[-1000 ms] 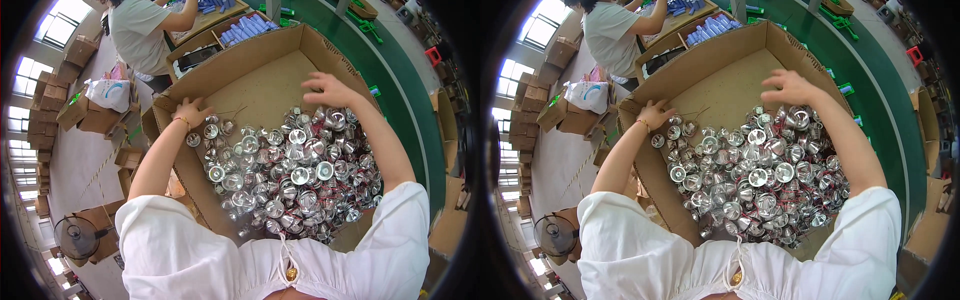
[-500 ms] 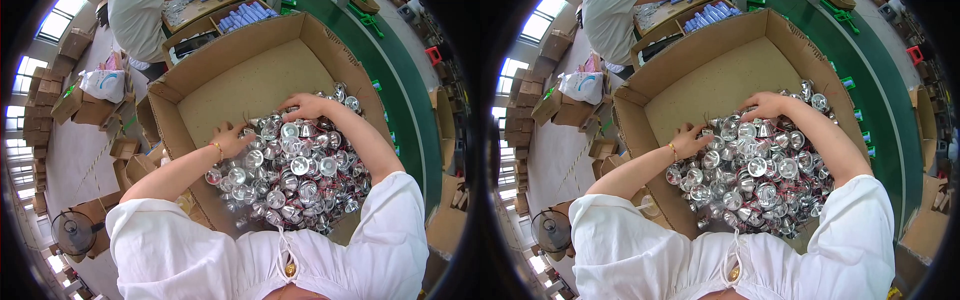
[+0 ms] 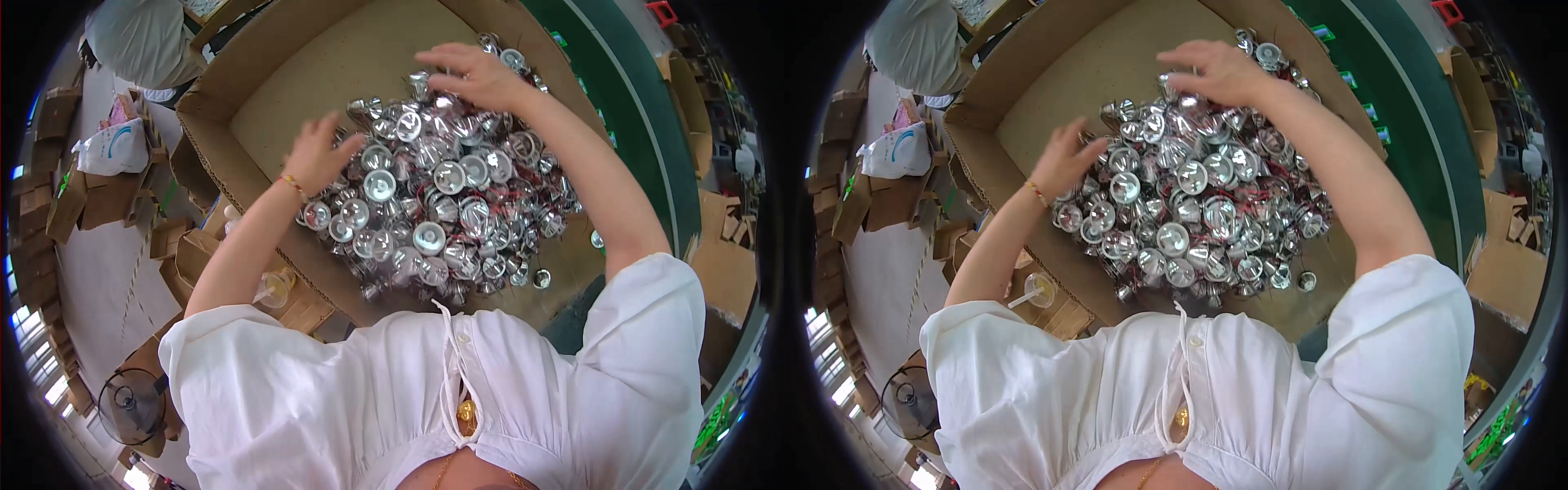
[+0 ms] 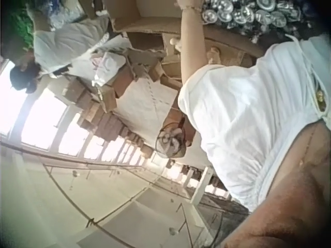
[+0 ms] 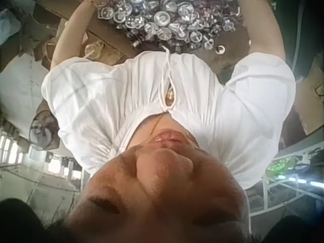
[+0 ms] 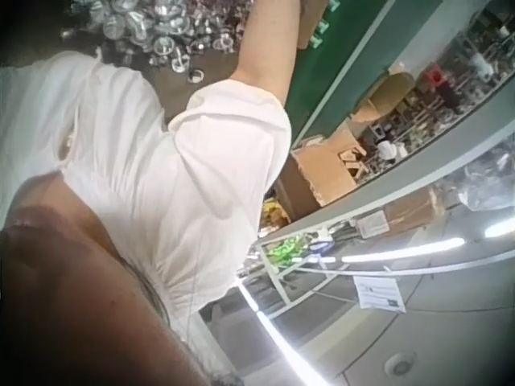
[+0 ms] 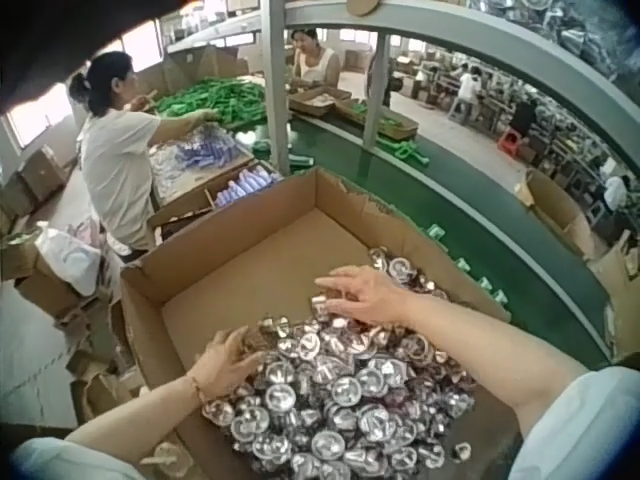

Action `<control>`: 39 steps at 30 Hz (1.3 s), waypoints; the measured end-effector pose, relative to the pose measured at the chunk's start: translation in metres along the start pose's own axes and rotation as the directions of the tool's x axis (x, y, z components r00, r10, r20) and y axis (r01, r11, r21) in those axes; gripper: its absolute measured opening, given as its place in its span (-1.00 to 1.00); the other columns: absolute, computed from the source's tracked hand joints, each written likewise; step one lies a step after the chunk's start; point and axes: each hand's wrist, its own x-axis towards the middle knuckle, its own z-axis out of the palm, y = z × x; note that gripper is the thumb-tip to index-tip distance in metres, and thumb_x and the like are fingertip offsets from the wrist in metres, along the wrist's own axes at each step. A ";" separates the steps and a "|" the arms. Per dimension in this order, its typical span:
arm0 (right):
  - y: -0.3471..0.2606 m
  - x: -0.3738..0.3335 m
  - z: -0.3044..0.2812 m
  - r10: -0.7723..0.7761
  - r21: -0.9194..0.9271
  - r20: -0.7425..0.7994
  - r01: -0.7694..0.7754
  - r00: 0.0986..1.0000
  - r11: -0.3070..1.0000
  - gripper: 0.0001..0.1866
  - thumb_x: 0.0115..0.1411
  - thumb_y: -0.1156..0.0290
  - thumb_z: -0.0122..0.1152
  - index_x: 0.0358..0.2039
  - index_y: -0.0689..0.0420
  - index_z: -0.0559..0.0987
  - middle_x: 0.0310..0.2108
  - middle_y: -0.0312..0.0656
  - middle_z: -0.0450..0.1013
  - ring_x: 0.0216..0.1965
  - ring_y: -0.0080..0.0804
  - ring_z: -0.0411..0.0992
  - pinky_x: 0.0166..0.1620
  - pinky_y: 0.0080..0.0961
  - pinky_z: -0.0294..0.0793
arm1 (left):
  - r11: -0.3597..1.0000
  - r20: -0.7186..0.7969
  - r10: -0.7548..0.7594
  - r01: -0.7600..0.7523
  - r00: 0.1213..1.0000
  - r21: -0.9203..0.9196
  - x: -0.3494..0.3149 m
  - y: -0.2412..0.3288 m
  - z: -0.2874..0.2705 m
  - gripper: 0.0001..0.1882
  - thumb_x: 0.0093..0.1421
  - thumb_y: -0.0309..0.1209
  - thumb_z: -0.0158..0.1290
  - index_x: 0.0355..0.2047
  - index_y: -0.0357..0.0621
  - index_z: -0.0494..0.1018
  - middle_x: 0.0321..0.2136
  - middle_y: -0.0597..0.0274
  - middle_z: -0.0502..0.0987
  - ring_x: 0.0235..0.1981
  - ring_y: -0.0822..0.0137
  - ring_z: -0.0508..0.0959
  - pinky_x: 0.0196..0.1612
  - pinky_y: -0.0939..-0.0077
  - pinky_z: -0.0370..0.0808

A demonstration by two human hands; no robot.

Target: Soldering electronic components and wires onto small circuit boards for lighting fixtures.

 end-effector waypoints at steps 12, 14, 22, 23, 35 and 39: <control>-0.096 -0.248 0.015 -0.176 -0.206 -0.240 0.127 0.955 0.970 -0.49 -0.05 0.20 0.19 -0.05 0.05 0.38 -0.04 -0.19 0.29 0.02 -0.20 0.21 0.07 -0.29 0.16 | 0.986 -0.618 -0.066 0.145 0.784 0.077 -0.281 -0.032 -0.036 -0.58 0.09 -0.34 0.05 -0.02 -0.05 0.31 -0.07 0.19 0.29 -0.09 0.33 0.34 -0.10 0.50 0.31; -0.120 -0.283 0.048 -0.282 -0.199 -0.089 0.261 0.955 0.945 -0.48 -0.09 0.20 0.20 -0.07 0.05 0.40 -0.02 -0.20 0.25 0.07 -0.24 0.15 0.12 -0.25 0.07 | 0.953 -0.559 -0.169 0.279 0.812 0.117 -0.346 -0.063 -0.006 -0.59 0.08 -0.37 0.04 -0.03 -0.10 0.31 -0.11 0.12 0.31 -0.11 0.25 0.36 -0.11 0.47 0.33; -0.168 -0.361 0.099 -0.273 -0.034 0.068 0.276 0.960 0.961 -0.51 -0.10 0.30 0.21 -0.09 0.08 0.40 0.00 -0.18 0.25 0.06 -0.22 0.16 0.09 -0.26 0.11 | 0.777 0.508 -0.590 0.613 0.628 0.145 -0.519 -0.101 0.182 -0.50 0.03 -0.11 0.03 -0.10 -0.19 0.39 -0.16 -0.01 0.46 -0.11 0.11 0.46 -0.05 0.38 0.37; -0.175 -0.362 0.099 -0.216 0.035 0.011 0.215 0.976 0.976 -0.53 -0.11 0.38 0.21 -0.11 0.12 0.41 -0.03 -0.16 0.27 0.02 -0.19 0.20 0.03 -0.29 0.19 | 0.778 0.543 -0.590 0.602 0.598 0.182 -0.532 -0.095 0.200 -0.50 0.02 -0.10 0.03 -0.10 -0.16 0.39 -0.16 0.01 0.46 -0.10 0.11 0.45 -0.02 0.37 0.35; -0.285 -0.310 0.207 0.048 0.568 0.242 -0.182 0.969 0.803 -0.90 0.00 0.52 0.18 -0.42 0.24 0.52 -0.55 -0.21 0.44 -0.53 -0.50 0.40 -0.42 -0.63 0.39 | 0.668 -0.015 -0.551 0.430 0.834 -0.607 -0.518 -0.133 0.219 -0.67 0.04 -0.25 0.01 -0.22 -0.15 0.44 -0.32 0.08 0.52 -0.26 0.15 0.51 -0.17 0.38 0.42; -0.348 -0.255 0.258 -0.063 0.599 0.459 -0.257 0.886 0.758 -0.91 0.03 0.49 0.19 -0.44 0.23 0.53 -0.57 -0.28 0.44 -0.54 -0.60 0.38 -0.44 -0.68 0.38 | 0.569 -0.138 -0.735 0.492 0.664 -0.659 -0.592 -0.186 0.235 -0.70 0.01 -0.22 -0.01 -0.27 -0.07 0.47 -0.33 0.06 0.52 -0.27 0.09 0.50 -0.16 0.30 0.42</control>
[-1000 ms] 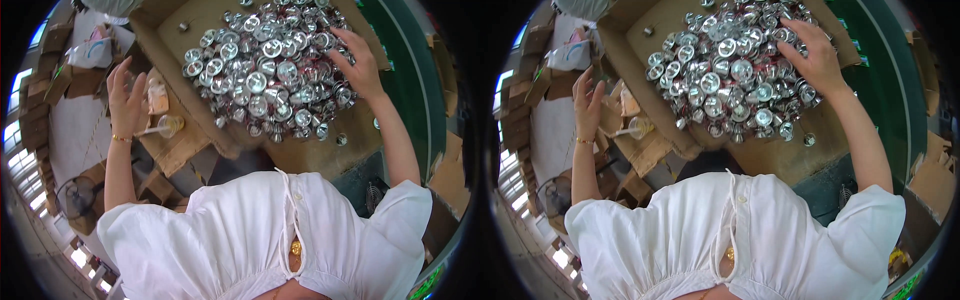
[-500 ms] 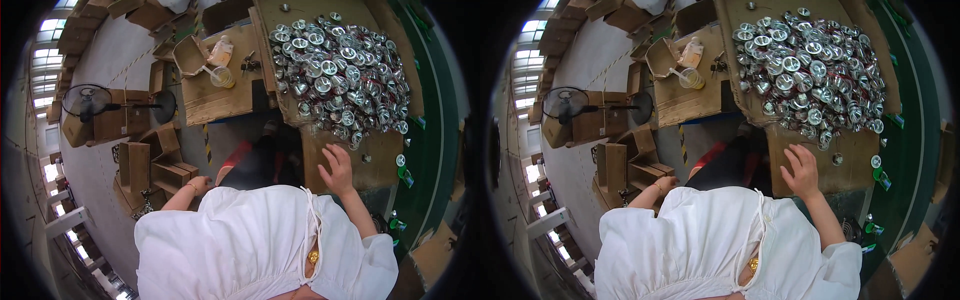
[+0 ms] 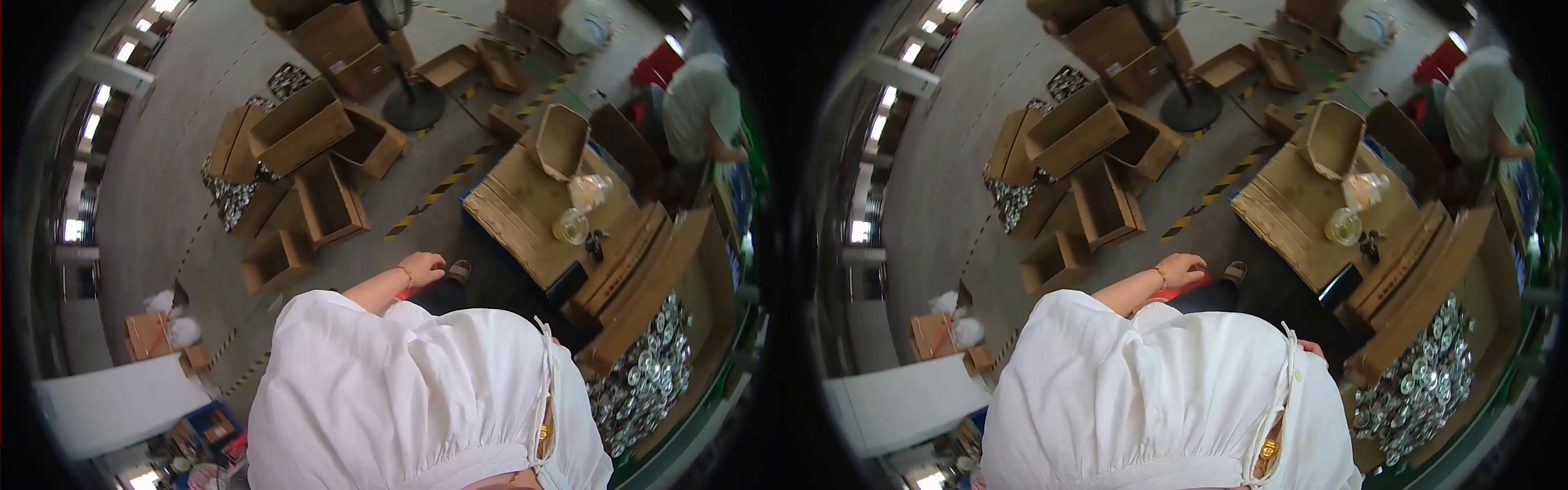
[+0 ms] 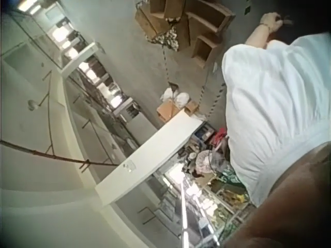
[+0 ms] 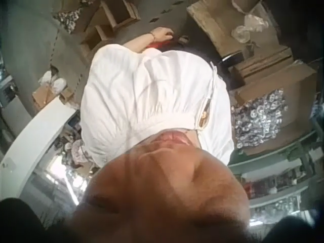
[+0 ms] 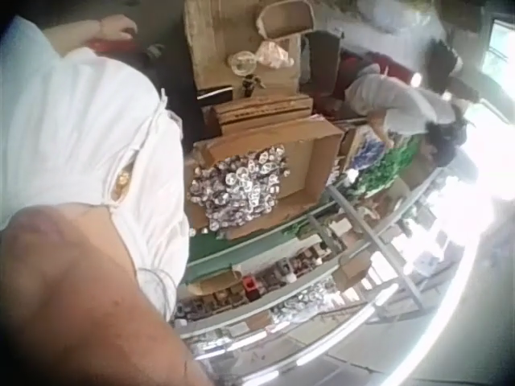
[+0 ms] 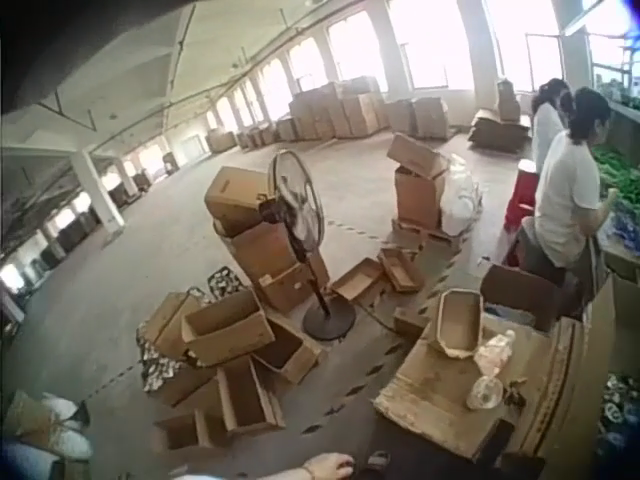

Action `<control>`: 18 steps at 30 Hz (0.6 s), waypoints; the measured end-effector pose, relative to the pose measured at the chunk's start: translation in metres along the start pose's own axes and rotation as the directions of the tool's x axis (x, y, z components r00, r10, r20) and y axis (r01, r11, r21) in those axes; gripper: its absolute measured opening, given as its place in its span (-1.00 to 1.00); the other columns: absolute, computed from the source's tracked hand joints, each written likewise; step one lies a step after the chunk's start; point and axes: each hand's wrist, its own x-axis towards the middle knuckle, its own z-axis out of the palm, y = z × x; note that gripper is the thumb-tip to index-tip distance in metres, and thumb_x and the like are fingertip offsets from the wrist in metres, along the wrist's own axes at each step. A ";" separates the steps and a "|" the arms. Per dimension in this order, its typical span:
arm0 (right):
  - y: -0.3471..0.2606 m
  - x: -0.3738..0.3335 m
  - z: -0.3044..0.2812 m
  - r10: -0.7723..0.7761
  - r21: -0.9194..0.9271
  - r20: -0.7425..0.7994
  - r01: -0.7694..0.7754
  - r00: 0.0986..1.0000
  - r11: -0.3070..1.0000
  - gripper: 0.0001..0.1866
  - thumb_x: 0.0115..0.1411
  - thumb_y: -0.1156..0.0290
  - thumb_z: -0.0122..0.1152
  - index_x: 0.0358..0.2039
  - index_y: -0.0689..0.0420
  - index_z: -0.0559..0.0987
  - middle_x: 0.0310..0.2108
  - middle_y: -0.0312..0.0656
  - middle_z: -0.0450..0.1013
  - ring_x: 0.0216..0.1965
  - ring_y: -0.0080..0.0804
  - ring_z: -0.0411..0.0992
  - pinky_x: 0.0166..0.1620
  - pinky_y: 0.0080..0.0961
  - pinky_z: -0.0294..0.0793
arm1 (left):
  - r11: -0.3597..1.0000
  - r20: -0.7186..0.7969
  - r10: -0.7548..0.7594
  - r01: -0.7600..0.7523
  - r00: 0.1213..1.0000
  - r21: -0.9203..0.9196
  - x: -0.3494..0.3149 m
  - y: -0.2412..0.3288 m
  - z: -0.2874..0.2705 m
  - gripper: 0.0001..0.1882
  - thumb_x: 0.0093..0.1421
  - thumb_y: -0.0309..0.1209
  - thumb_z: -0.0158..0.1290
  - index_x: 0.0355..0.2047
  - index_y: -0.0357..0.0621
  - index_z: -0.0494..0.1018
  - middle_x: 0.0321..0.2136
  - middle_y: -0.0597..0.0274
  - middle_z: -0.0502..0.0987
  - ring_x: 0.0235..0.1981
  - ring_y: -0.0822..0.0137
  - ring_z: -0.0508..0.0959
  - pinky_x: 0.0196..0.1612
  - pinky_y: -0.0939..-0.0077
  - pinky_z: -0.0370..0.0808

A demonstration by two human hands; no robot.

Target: Soldering electronic components and wires onto small circuit boards for lighting fixtures.

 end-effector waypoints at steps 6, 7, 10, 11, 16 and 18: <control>-0.061 0.073 0.069 0.029 -0.033 0.288 -0.020 0.957 0.999 -0.89 0.05 0.46 0.20 -0.43 0.23 0.53 -0.59 -0.33 0.44 -0.58 -0.71 0.34 -0.47 -0.74 0.34 | 0.726 -0.550 -0.680 0.553 0.485 -0.409 -0.117 -0.169 -0.021 -0.75 -0.02 -0.27 0.03 -0.35 -0.11 0.50 -0.40 0.10 0.55 -0.32 0.19 0.55 -0.22 0.39 0.46; -0.065 0.085 0.077 -0.015 -0.085 0.361 0.049 0.933 0.995 -0.89 0.05 0.46 0.20 -0.43 0.23 0.53 -0.60 -0.33 0.44 -0.59 -0.71 0.33 -0.48 -0.75 0.33 | 0.634 -0.523 -0.760 0.621 0.386 -0.461 -0.146 -0.185 -0.012 -0.76 -0.03 -0.27 0.04 -0.38 -0.11 0.51 -0.40 0.09 0.55 -0.33 0.20 0.55 -0.24 0.39 0.45; -0.062 0.121 0.098 -0.137 -0.175 0.556 0.277 0.820 0.945 -0.89 0.04 0.44 0.21 -0.43 0.19 0.55 -0.61 -0.34 0.44 -0.57 -0.72 0.33 -0.48 -0.73 0.33 | 0.451 -0.438 -0.872 0.703 0.217 -0.550 -0.213 -0.173 0.025 -0.78 -0.04 -0.27 0.03 -0.43 -0.09 0.52 -0.42 0.08 0.54 -0.34 0.16 0.54 -0.26 0.37 0.45; -0.071 0.124 0.108 -0.098 -0.268 0.552 0.288 0.828 0.919 -0.87 0.05 0.42 0.20 -0.44 0.21 0.54 -0.61 -0.34 0.44 -0.55 -0.72 0.33 -0.48 -0.71 0.32 | 0.424 -0.428 -0.888 0.663 0.170 -0.616 -0.232 -0.166 0.051 -0.79 -0.03 -0.26 0.02 -0.45 -0.08 0.53 -0.44 0.07 0.54 -0.34 0.13 0.53 -0.26 0.34 0.45; -0.090 0.171 0.158 -0.154 -0.160 0.790 0.441 0.594 0.883 -0.89 0.04 0.47 0.16 -0.44 0.24 0.52 -0.65 -0.22 0.45 -0.59 -0.64 0.37 -0.50 -0.66 0.35 | 0.462 -0.171 -0.874 0.668 0.455 -0.584 -0.263 -0.094 0.170 -0.73 0.00 -0.17 0.02 -0.44 -0.07 0.53 -0.44 0.05 0.54 -0.36 0.15 0.55 -0.24 0.35 0.45; -0.119 0.168 0.180 -0.128 -0.157 0.837 0.457 0.532 0.876 -0.90 0.04 0.47 0.15 -0.44 0.24 0.52 -0.65 -0.20 0.46 -0.59 -0.59 0.40 -0.50 -0.64 0.37 | 0.648 -0.567 -0.679 0.016 0.466 -0.762 -0.225 -0.053 0.184 -0.62 0.14 -0.20 -0.09 -0.05 -0.04 0.37 -0.06 0.04 0.39 0.00 0.25 0.35 0.04 0.41 0.25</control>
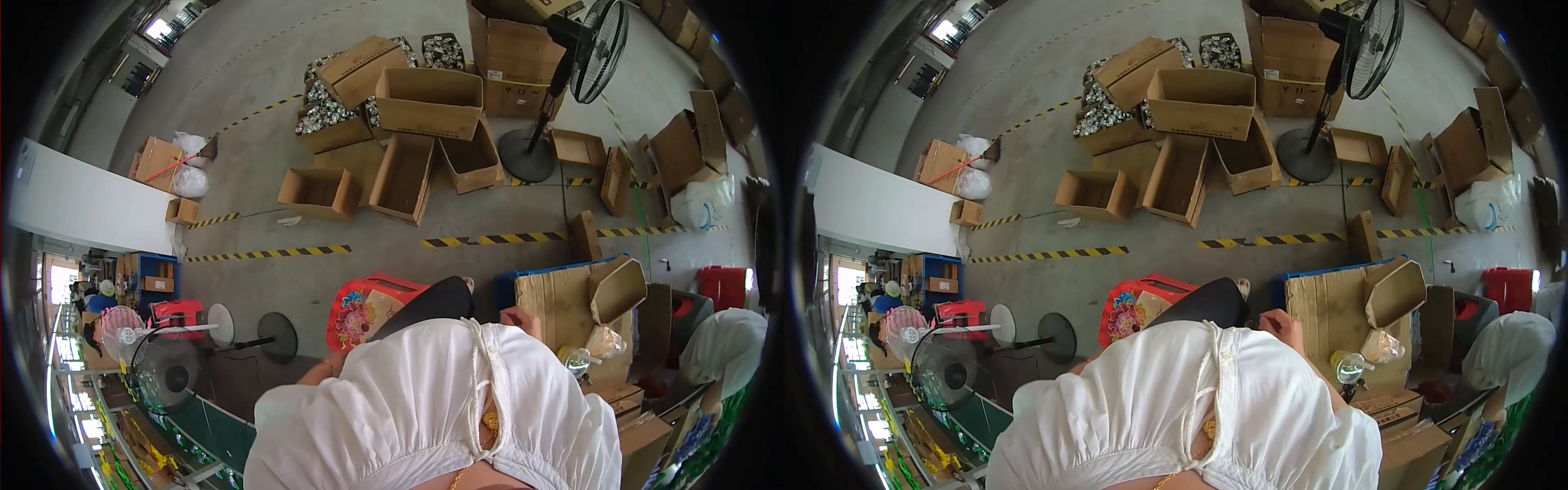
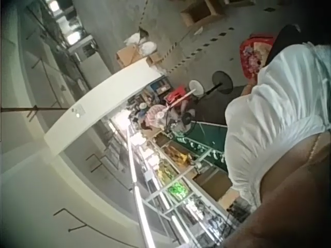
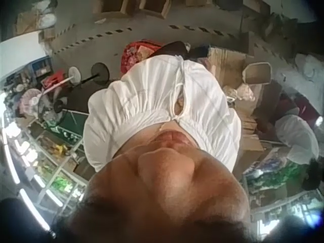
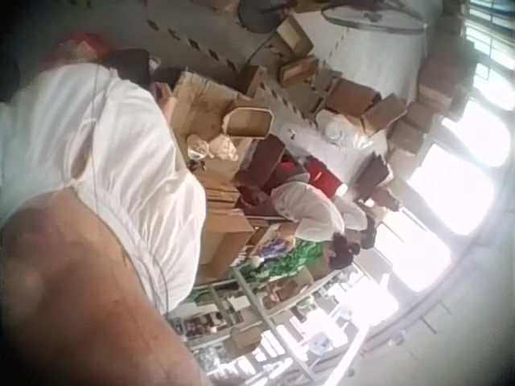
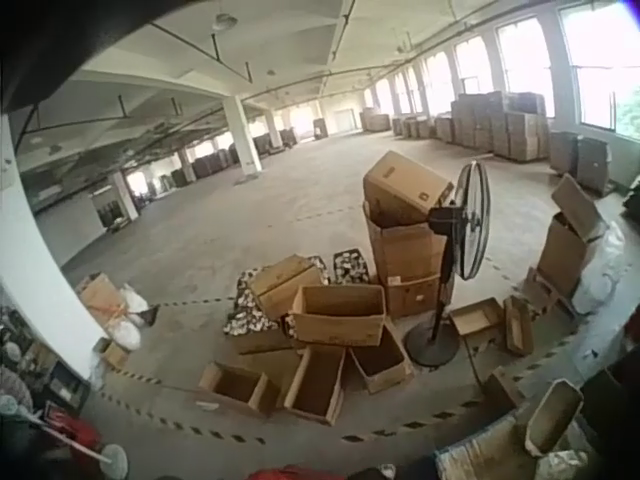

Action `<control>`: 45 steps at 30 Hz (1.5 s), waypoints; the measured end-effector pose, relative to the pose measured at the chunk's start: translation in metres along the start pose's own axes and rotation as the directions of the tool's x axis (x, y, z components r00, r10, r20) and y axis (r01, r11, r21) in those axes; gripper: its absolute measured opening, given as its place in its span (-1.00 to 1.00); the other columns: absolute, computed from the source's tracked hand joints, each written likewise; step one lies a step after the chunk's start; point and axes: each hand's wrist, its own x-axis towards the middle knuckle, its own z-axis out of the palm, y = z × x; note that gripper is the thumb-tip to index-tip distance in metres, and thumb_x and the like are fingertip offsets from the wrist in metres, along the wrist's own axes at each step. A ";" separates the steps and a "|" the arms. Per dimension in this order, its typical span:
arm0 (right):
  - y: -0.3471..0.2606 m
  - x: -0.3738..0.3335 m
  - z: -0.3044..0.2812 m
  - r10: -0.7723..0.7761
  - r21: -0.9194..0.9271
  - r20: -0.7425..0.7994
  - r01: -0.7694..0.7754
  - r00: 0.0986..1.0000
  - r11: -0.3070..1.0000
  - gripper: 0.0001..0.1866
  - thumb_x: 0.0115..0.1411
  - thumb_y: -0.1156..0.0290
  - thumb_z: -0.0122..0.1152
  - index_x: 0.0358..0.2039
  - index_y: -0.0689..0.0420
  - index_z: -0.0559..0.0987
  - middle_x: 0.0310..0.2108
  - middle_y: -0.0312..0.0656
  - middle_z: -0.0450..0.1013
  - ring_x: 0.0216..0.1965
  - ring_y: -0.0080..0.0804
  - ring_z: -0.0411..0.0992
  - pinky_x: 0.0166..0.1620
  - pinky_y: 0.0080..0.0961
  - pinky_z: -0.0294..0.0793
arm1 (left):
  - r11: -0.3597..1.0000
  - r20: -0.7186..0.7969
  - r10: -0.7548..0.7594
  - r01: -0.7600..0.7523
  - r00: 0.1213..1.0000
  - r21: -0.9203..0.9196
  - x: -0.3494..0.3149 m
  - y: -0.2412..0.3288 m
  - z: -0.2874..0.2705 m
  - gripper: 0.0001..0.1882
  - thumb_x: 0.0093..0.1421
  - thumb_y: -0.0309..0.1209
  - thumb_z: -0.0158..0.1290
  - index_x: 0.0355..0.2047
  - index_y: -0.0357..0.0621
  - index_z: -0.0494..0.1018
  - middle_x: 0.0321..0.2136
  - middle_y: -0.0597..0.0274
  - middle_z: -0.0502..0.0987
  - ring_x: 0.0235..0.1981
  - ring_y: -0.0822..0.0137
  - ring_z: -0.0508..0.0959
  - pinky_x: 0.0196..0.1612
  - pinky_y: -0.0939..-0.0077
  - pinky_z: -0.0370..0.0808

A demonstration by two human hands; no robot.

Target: Soldering electronic components and wires onto small circuit boards for lighting fixtures.

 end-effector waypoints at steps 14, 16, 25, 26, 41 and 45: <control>-0.014 0.212 0.005 0.061 -0.237 0.175 -0.018 0.983 0.971 -0.88 -0.05 0.46 0.18 -0.46 0.21 0.53 -0.50 -0.11 0.49 -0.52 -0.42 0.50 -0.42 -0.60 0.46 | 0.875 0.058 -0.387 0.347 0.920 0.339 0.291 0.046 -0.035 -0.70 0.00 -0.22 0.05 -0.28 -0.07 0.49 -0.35 0.13 0.55 -0.28 0.24 0.55 -0.19 0.42 0.46; 0.004 0.252 -0.003 0.128 -0.457 0.264 0.007 0.956 0.889 -0.80 -0.03 0.32 0.17 -0.40 0.12 0.54 -0.47 -0.17 0.49 -0.42 -0.28 0.49 -0.36 -0.46 0.46 | 0.867 0.070 -0.401 0.353 0.914 0.353 0.344 0.060 -0.045 -0.71 0.01 -0.21 0.05 -0.28 -0.07 0.49 -0.35 0.15 0.56 -0.29 0.26 0.55 -0.18 0.43 0.46; -0.010 0.368 0.014 0.245 -0.539 0.360 -0.014 0.900 0.842 -0.75 -0.01 0.26 0.14 -0.33 0.09 0.52 -0.44 -0.20 0.50 -0.34 -0.24 0.47 -0.27 -0.41 0.45 | 0.787 0.226 -0.591 0.615 0.774 -0.047 0.614 0.131 -0.093 -0.18 -0.16 0.30 0.03 -0.16 -0.21 0.33 -0.27 0.17 0.40 -0.28 0.31 0.43 -0.32 0.37 0.39; -0.009 0.378 0.017 0.254 -0.536 0.393 -0.004 0.884 0.844 -0.76 -0.01 0.27 0.13 -0.33 0.09 0.53 -0.43 -0.20 0.49 -0.34 -0.24 0.47 -0.27 -0.41 0.45 | 0.748 0.249 -0.623 0.657 0.742 -0.088 0.639 0.134 -0.091 -0.03 -0.23 0.35 0.03 -0.06 -0.27 0.24 -0.14 0.07 0.33 -0.15 0.22 0.38 -0.19 0.26 0.35; -0.068 0.532 0.024 0.376 -0.440 0.386 -0.191 0.842 0.878 -0.80 -0.02 0.30 0.16 -0.38 0.11 0.54 -0.53 -0.19 0.50 -0.49 -0.37 0.49 -0.37 -0.52 0.46 | 0.359 -0.045 -0.752 0.351 0.657 -0.865 0.722 0.062 -0.059 -0.68 -0.04 -0.42 0.07 -0.22 -0.17 0.36 -0.32 0.16 0.41 -0.43 0.32 0.45 -0.40 0.34 0.55; -0.059 0.650 0.035 0.305 -0.435 0.339 -0.140 0.890 0.890 -0.83 0.00 0.32 0.12 -0.48 0.14 0.55 -0.58 -0.19 0.49 -0.52 -0.35 0.47 -0.40 -0.45 0.44 | 0.403 -0.102 -0.801 0.405 0.590 -0.820 0.625 0.068 -0.149 -0.65 -0.03 -0.35 0.07 -0.18 -0.07 0.35 -0.27 0.26 0.42 -0.25 0.33 0.43 -0.36 0.35 0.49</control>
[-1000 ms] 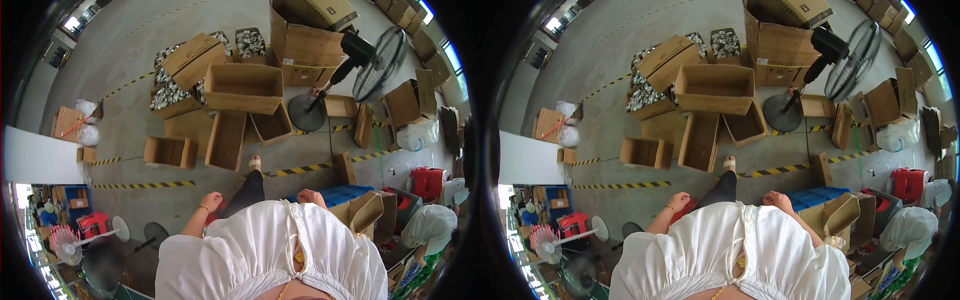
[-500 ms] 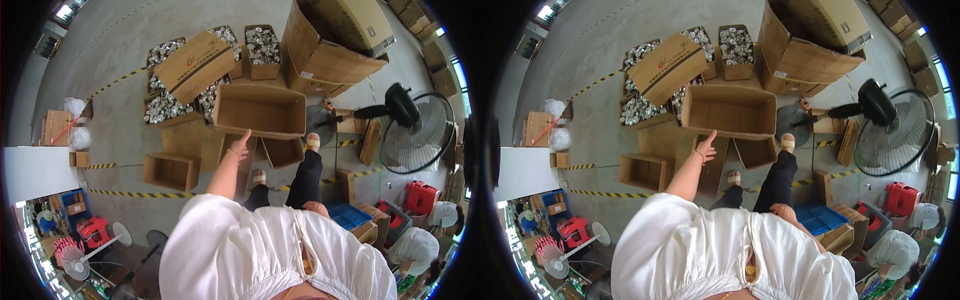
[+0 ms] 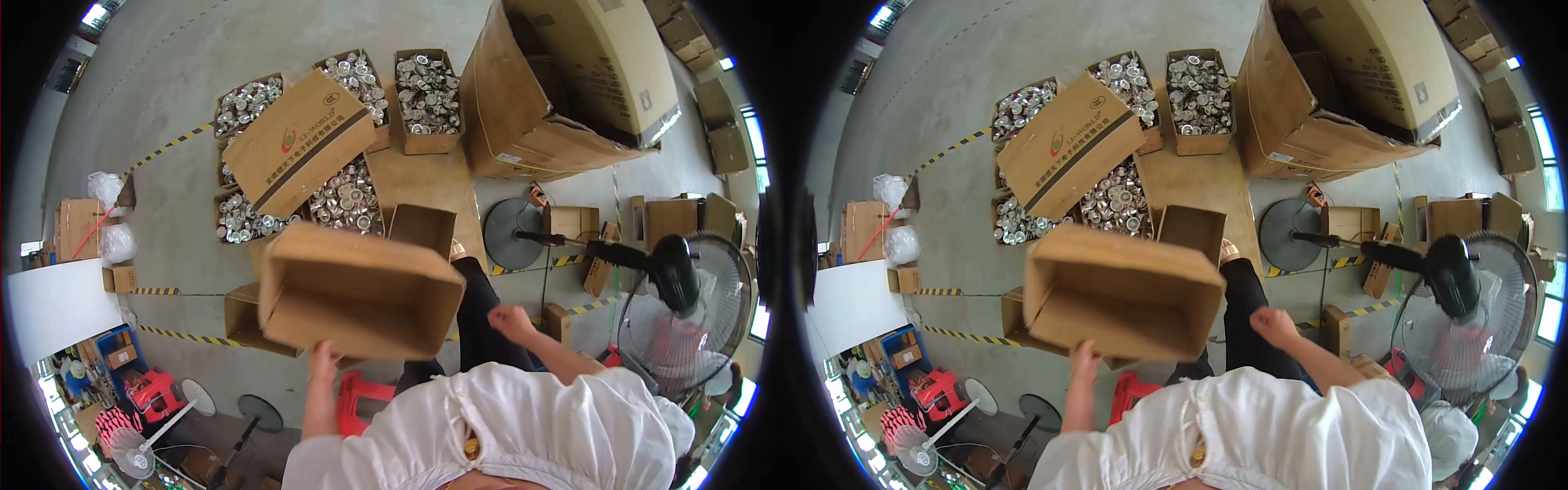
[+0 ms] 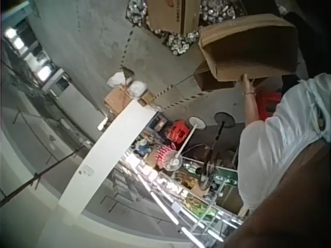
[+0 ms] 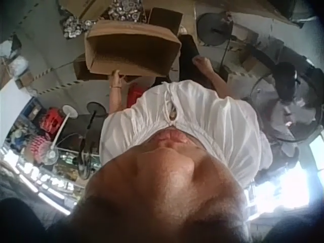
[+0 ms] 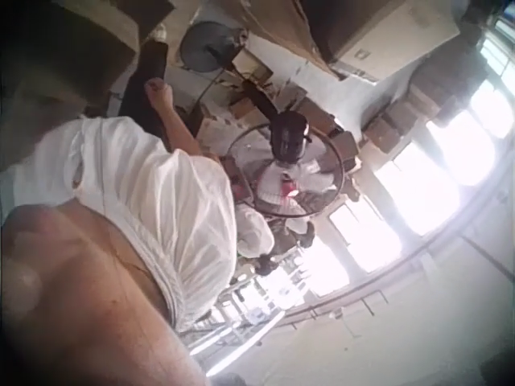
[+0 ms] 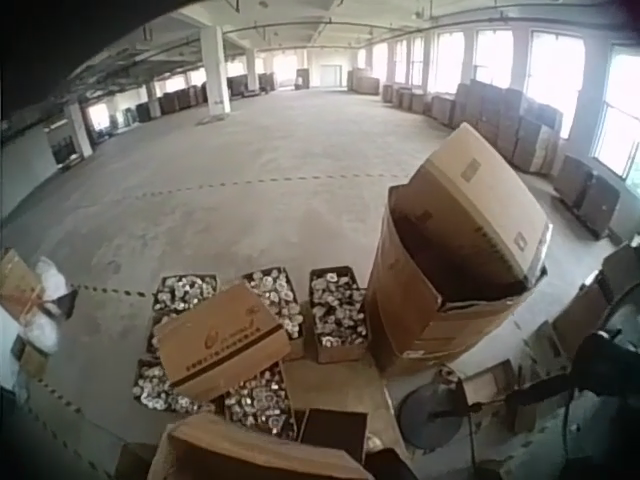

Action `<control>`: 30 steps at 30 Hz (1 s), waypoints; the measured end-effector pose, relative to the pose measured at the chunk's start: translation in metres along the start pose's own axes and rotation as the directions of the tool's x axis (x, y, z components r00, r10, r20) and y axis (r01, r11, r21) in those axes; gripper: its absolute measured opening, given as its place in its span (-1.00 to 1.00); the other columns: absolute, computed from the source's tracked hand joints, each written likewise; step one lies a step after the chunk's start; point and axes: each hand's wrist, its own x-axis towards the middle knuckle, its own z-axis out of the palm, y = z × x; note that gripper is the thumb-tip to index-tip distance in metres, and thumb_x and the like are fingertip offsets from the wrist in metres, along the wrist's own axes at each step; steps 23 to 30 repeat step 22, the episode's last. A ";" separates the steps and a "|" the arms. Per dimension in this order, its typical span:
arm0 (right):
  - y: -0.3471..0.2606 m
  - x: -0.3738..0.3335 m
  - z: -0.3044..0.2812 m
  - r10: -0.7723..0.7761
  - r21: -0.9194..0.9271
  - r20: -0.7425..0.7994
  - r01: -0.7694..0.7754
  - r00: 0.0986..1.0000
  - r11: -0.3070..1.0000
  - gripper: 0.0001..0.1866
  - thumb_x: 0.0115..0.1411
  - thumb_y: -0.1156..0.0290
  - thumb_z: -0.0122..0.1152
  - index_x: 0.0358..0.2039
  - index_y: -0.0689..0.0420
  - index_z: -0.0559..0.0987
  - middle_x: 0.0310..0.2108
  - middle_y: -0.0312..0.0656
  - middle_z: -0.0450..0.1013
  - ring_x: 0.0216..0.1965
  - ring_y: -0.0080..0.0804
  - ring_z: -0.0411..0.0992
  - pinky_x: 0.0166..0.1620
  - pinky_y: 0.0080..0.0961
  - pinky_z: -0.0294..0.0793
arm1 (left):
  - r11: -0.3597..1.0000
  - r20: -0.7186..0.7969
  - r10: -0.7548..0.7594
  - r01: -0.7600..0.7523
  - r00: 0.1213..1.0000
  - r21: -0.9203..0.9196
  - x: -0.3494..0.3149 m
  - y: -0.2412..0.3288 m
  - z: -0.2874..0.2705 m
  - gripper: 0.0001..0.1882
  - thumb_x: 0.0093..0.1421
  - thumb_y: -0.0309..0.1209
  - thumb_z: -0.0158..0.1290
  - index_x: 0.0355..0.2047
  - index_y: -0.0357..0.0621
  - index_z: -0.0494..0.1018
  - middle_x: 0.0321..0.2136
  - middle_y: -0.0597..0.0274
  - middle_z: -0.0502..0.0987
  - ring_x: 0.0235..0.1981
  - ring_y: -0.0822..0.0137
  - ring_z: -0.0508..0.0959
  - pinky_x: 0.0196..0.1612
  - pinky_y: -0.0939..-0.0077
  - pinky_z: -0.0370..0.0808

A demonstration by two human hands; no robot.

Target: Soldering electronic components and wires onto small circuit boards for lighting fixtures.

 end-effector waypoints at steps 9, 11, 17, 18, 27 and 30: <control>0.024 0.332 -0.034 0.272 -0.458 0.008 -0.238 0.962 0.856 -0.48 -0.06 -0.09 0.02 -0.38 0.15 0.57 -0.32 -0.02 0.48 -0.20 -0.14 0.44 -0.15 -0.26 0.40 | 0.932 -0.175 -0.339 0.304 0.924 -0.199 -0.024 0.008 -0.103 -0.78 0.04 -0.40 -0.03 -0.25 -0.04 0.36 -0.31 0.28 0.46 -0.33 0.34 0.46 -0.42 0.41 0.43; 0.027 0.394 -0.037 0.235 -0.475 -0.054 -0.232 0.971 0.849 -0.37 -0.02 -0.17 -0.06 -0.35 0.21 0.56 -0.30 0.05 0.46 -0.15 -0.06 0.40 -0.11 -0.23 0.37 | 0.866 -0.340 -0.481 0.377 0.808 -0.328 -0.010 -0.011 -0.096 -0.78 0.06 -0.38 -0.04 -0.24 -0.05 0.37 -0.32 0.26 0.47 -0.35 0.28 0.49 -0.42 0.41 0.45; 0.007 0.541 -0.035 0.293 -0.192 -0.062 -0.300 0.954 0.934 -0.30 0.03 -0.23 -0.14 -0.21 0.23 0.48 -0.35 0.04 0.48 -0.28 -0.18 0.46 -0.25 -0.32 0.41 | 0.939 -0.466 -0.186 0.017 0.865 -0.344 0.032 -0.079 -0.096 -0.58 0.02 -0.20 0.05 -0.10 0.03 0.32 -0.25 0.21 0.48 -0.23 0.16 0.49 -0.35 0.17 0.49; 0.010 0.560 -0.034 0.322 -0.035 0.021 -0.321 0.946 0.946 -0.31 0.05 -0.22 -0.14 -0.21 0.23 0.47 -0.38 0.02 0.49 -0.33 -0.23 0.47 -0.31 -0.36 0.43 | 0.919 -0.412 -0.149 -0.028 0.899 -0.393 0.031 -0.088 -0.106 -0.54 0.01 -0.15 0.05 -0.07 0.06 0.31 -0.24 0.21 0.48 -0.19 0.15 0.47 -0.31 0.06 0.49; 0.010 0.606 -0.017 0.477 0.738 0.054 -0.356 0.877 0.573 -0.39 0.10 -0.15 -0.14 -0.22 0.22 0.40 -0.39 -0.03 0.49 -0.41 -0.29 0.47 -0.38 -0.38 0.44 | 0.881 -0.478 -0.359 0.122 0.802 -0.457 0.015 -0.113 -0.127 -0.43 0.05 0.05 0.01 -0.07 -0.10 0.40 -0.11 0.02 0.44 -0.14 0.04 0.44 0.02 0.20 0.29; 0.010 0.606 -0.017 0.477 0.738 0.054 -0.356 0.877 0.573 -0.39 0.10 -0.15 -0.14 -0.22 0.22 0.40 -0.39 -0.03 0.49 -0.41 -0.29 0.47 -0.38 -0.38 0.44 | 0.881 -0.478 -0.359 0.122 0.802 -0.457 0.015 -0.113 -0.127 -0.43 0.05 0.05 0.01 -0.07 -0.10 0.40 -0.11 0.02 0.44 -0.14 0.04 0.44 0.02 0.20 0.29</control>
